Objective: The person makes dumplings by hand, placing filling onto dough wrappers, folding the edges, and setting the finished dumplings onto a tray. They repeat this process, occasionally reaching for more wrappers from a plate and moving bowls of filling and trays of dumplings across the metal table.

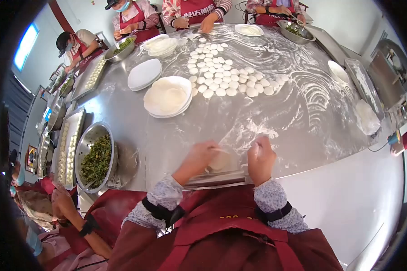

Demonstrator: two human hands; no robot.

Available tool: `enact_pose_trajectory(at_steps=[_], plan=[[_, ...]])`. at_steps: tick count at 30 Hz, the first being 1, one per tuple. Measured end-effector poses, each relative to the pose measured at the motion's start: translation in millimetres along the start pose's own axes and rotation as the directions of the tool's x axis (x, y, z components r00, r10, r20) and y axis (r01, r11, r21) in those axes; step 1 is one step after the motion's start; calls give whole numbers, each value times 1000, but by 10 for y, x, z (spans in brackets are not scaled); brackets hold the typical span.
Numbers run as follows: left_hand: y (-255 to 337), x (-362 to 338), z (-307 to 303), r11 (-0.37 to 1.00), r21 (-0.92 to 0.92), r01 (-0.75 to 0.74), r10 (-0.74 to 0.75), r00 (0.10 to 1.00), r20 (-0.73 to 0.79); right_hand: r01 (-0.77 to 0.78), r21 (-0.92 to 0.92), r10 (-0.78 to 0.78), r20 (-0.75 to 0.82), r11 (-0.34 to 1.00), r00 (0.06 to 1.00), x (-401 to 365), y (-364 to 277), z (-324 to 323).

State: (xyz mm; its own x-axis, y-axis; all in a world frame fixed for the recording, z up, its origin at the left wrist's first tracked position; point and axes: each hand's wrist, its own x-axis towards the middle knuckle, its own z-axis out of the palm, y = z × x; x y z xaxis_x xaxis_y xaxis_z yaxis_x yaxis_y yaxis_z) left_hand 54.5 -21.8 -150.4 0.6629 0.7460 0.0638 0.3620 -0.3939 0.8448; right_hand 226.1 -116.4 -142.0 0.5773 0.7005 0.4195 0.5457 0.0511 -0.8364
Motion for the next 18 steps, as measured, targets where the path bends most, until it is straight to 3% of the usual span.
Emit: enact_pose_trajectory(at_steps=[1, 2, 3, 4, 6, 7, 9, 10, 11, 13, 14, 16, 17, 18], plan=[[-147, 52, -76, 974, 159, -162, 188, 968, -168, 1, -7, -1, 4, 1000, 1000, -6, -20, -13], [-123, 104, -241, 897, 337, -285, 388, 873, -295, 2, -15, -2, 6, 1000, 1000, -9, -32, -16], [-100, 166, -453, 991, 112, -78, 112, 933, -342, 2, -11, -2, 5, 1000, 1000, 13, -36, 5], [100, 239, -740, 982, -122, 141, -174, 930, -323, 27, -24, -27, -2, 999, 1000, 58, -40, 39], [-122, 371, -1018, 996, -60, 65, -88, 813, -575, 53, -35, -54, -12, 998, 998, 114, -52, 80], [-287, 368, -1050, 996, -56, 63, -84, 814, -575, 40, -30, -40, 1, 999, 999, 132, -60, 94], [-538, 393, -1069, 969, 161, 187, -13, 691, -723, 31, -20, -31, -2, 999, 1000, 170, -60, 111], [-397, 325, -1042, 894, 288, 344, -65, 735, -675, 28, -19, -28, 1, 999, 1000, 165, -51, 112], [-368, 261, -980, 895, 296, 335, -57, 743, -667, 21, -21, -21, 6, 1000, 1000, 144, -44, 104], [-325, 191, -864, 995, -95, 16, -51, 922, -384, 5, -13, -5, 7, 1000, 1000, 135, -46, 102], [-204, 213, -827, 995, -95, 6, -41, 925, -378, -3, -6, 3, 19, 1000, 1000, 145, -52, 100], [40, 272, -745, 940, 51, 338, -323, 927, -191, 4, -16, -4, 14, 1000, 1000, 155, -58, 101], [17, 316, -679, 944, 51, 325, -311, 932, -184, 8, -21, -7, 18, 1000, 1000, 158, -57, 106], [-46, 366, -603, 981, 48, 190, -178, 965, -194, 14, -15, -14, 8, 1000, 1000, 157, -55, 113]])
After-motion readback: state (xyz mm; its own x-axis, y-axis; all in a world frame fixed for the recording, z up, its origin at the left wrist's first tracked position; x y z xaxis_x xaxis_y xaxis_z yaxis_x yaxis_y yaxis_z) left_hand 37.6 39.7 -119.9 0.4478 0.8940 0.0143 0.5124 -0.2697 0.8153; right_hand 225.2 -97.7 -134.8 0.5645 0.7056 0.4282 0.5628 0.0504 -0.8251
